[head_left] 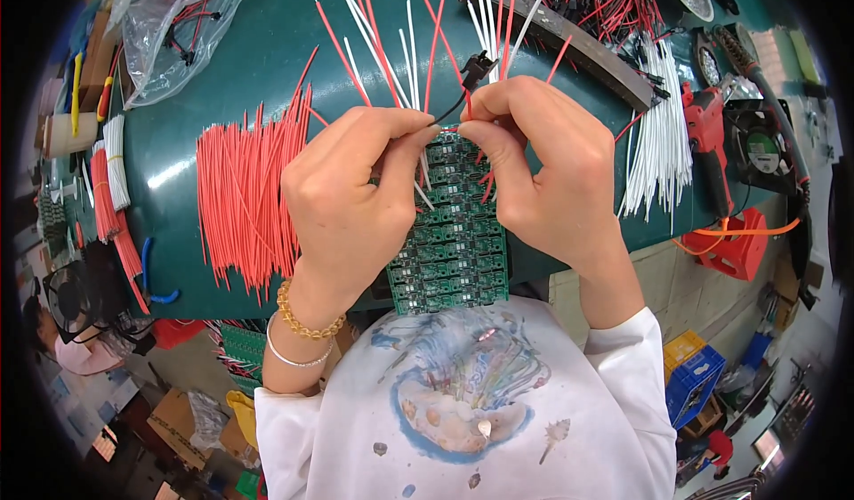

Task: The person inserts color-coded wires into connectors on an array of circuit boards by hand.

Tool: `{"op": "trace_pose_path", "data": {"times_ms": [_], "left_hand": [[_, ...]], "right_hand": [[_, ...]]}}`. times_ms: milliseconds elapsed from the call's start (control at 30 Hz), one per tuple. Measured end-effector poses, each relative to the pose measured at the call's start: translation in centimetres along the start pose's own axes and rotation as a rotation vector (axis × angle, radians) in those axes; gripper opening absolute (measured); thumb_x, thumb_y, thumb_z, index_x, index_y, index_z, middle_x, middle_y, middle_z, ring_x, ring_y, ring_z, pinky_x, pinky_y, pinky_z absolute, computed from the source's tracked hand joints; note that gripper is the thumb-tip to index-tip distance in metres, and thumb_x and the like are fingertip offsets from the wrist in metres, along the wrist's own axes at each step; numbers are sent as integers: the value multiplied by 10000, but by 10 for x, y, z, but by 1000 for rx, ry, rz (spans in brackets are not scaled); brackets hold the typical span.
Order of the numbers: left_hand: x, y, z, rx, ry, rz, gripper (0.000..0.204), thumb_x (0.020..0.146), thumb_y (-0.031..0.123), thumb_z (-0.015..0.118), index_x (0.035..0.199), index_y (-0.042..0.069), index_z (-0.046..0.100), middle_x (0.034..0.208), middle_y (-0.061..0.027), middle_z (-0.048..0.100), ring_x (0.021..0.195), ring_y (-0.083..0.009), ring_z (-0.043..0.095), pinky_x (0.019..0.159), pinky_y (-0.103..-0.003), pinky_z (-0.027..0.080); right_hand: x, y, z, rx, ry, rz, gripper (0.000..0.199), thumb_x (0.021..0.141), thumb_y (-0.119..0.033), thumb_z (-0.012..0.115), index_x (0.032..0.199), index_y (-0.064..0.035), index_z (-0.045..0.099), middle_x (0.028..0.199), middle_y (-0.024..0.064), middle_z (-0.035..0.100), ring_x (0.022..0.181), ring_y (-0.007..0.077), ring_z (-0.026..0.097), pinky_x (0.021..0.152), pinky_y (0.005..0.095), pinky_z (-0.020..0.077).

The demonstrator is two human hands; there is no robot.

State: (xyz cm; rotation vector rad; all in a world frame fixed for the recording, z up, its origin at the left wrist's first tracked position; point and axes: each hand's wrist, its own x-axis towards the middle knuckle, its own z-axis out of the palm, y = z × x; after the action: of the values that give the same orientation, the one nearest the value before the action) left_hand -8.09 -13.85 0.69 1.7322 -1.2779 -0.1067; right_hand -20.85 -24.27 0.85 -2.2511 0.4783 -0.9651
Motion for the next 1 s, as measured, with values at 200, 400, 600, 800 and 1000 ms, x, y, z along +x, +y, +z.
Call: {"op": "trace_pose_path", "data": {"times_ms": [200, 400, 600, 800, 1000], "left_hand": [[0, 0, -1, 0, -11, -13, 82, 744, -53, 685, 805, -1, 672, 687, -92, 633, 562, -190, 604, 508, -285, 457], [0, -1, 0, -2, -16, -18, 76, 737, -47, 695, 791, -3, 664, 678, -93, 627, 561, -195, 601, 508, -289, 458], [1, 0, 0, -4, -31, -16, 85, 730, -54, 701, 786, -4, 661, 680, -90, 622, 555, -191, 597, 506, -290, 458], [1, 1, -1, 7, -41, -4, 87, 728, -54, 708, 783, -6, 660, 698, -87, 611, 556, -182, 594, 501, -283, 459], [3, 1, 0, 32, -49, -25, 89, 728, -53, 709, 786, -2, 663, 700, -82, 603, 558, -178, 588, 497, -280, 456]], "right_hand": [[0, 1, 1, -4, 2, 2, 117, 743, 65, 673, 816, 26, 590, 724, 104, 602, 614, 222, 593, 557, 292, 464], [1, 3, 1, -8, 8, -4, 115, 742, 65, 671, 811, 23, 589, 725, 105, 603, 610, 227, 591, 555, 295, 464], [1, 3, 2, -4, 21, -14, 116, 739, 70, 667, 808, 20, 588, 721, 103, 601, 607, 227, 586, 551, 294, 458], [-1, 3, 3, 4, 25, -15, 117, 735, 74, 660, 803, 16, 584, 715, 101, 596, 600, 228, 572, 548, 299, 446], [0, 6, 3, 2, 24, -12, 118, 730, 75, 656, 801, 14, 584, 718, 106, 600, 607, 250, 574, 556, 312, 450]]}}
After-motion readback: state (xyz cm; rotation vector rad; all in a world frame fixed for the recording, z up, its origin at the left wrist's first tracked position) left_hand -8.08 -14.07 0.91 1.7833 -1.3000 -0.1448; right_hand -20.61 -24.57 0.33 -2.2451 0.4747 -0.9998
